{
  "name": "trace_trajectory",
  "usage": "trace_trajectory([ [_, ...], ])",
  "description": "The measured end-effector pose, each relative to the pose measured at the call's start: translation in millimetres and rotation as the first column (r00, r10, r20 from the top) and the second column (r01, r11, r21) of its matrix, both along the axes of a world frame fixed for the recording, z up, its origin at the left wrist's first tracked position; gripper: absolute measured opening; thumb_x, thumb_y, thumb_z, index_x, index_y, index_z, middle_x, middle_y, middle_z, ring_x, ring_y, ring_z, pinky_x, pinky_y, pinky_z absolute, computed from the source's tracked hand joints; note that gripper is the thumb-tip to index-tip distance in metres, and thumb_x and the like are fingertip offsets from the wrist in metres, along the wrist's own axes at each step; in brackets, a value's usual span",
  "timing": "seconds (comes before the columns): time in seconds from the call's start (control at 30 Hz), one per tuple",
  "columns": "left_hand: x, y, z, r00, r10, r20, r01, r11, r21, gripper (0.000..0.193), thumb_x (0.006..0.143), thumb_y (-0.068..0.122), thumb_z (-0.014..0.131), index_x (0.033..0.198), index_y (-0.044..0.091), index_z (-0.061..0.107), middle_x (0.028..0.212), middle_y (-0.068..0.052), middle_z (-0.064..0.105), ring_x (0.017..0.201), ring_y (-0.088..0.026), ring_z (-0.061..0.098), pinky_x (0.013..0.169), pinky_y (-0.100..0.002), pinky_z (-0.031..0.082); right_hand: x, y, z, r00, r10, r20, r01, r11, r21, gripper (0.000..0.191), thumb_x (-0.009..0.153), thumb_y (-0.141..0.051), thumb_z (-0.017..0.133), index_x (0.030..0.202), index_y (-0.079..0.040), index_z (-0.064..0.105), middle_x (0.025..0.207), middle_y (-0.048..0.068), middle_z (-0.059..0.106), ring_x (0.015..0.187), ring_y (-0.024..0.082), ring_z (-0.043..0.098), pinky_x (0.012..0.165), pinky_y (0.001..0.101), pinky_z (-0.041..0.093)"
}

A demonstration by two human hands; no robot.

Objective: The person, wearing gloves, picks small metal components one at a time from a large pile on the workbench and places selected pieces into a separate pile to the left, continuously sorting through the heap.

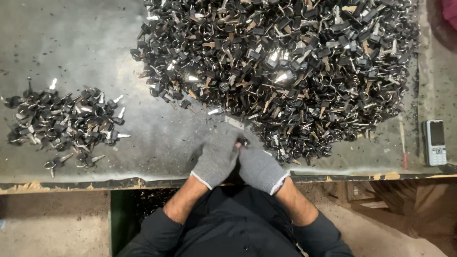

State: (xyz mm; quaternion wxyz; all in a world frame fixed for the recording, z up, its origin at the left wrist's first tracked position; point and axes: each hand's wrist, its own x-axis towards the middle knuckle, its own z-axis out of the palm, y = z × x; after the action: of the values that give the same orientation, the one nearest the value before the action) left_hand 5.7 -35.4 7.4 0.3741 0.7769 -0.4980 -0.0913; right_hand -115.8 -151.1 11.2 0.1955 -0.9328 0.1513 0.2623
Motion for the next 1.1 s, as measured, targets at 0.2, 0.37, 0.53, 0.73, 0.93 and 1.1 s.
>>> trace_trajectory([
  [0.2,26,13,-24,0.999,0.042,0.009,-0.043,0.982,0.185,0.031,0.087,0.016,0.072,0.115,0.007,0.063,0.098,-0.017,0.068,0.092,-0.038,0.068,0.077,-0.050,0.054,-1,-2,-3,0.925,-0.241,0.293,0.247,0.969,0.017,0.054,0.096,-0.029,0.059,0.135,0.006,0.047,0.118,0.028,0.066,0.079,0.037,0.075,0.061,0.0442,0.062],
  [0.37,29,17,-39,1.000,0.004,0.019,-0.009,0.958,0.287,0.030,0.090,0.018,0.071,0.120,0.016,0.068,0.104,-0.013,0.073,0.099,-0.034,0.071,0.086,-0.048,0.056,14,-9,-1,0.943,-0.269,0.194,0.257,0.963,0.085,0.037,0.099,-0.032,0.062,0.118,0.000,0.057,0.104,0.022,0.071,0.089,0.037,0.073,0.072,0.0453,0.060],
  [0.53,28,14,-36,0.994,-0.003,0.114,-0.014,0.989,0.149,0.054,0.085,0.013,0.070,0.137,0.008,0.059,0.120,-0.021,0.067,0.105,-0.041,0.066,0.089,-0.050,0.054,30,0,3,0.972,-0.137,0.192,0.162,0.979,-0.122,0.027,0.099,-0.022,0.059,0.113,0.001,0.059,0.104,0.024,0.070,0.086,0.034,0.074,0.064,0.0429,0.063],
  [0.73,27,22,-34,0.982,0.008,0.187,-0.015,0.999,0.032,0.053,0.080,0.010,0.070,0.133,0.008,0.062,0.121,-0.022,0.067,0.107,-0.040,0.065,0.092,-0.050,0.053,27,-5,12,0.940,-0.263,0.216,0.241,0.963,0.125,0.029,0.100,-0.024,0.057,0.114,0.001,0.058,0.093,0.022,0.072,0.076,0.035,0.073,0.063,0.0434,0.060],
  [0.93,24,16,-45,0.975,-0.023,0.220,-0.007,0.991,0.136,0.027,0.090,0.009,0.066,0.117,0.011,0.063,0.104,-0.015,0.069,0.103,-0.037,0.068,0.090,-0.049,0.055,33,6,14,0.937,-0.089,0.337,0.164,0.966,-0.201,0.019,0.098,-0.015,0.053,0.109,0.000,0.059,0.100,0.020,0.071,0.082,0.033,0.075,0.061,0.0409,0.062],
  [1.1,33,23,-16,0.997,0.064,0.043,-0.069,0.989,0.130,0.032,0.088,0.018,0.067,0.119,0.011,0.064,0.094,-0.011,0.068,0.081,-0.030,0.067,0.068,-0.044,0.056,30,0,24,0.947,-0.252,0.201,0.249,0.968,0.042,0.035,0.103,-0.032,0.056,0.121,-0.003,0.056,0.108,0.021,0.071,0.077,0.033,0.075,0.062,0.0421,0.060],
])
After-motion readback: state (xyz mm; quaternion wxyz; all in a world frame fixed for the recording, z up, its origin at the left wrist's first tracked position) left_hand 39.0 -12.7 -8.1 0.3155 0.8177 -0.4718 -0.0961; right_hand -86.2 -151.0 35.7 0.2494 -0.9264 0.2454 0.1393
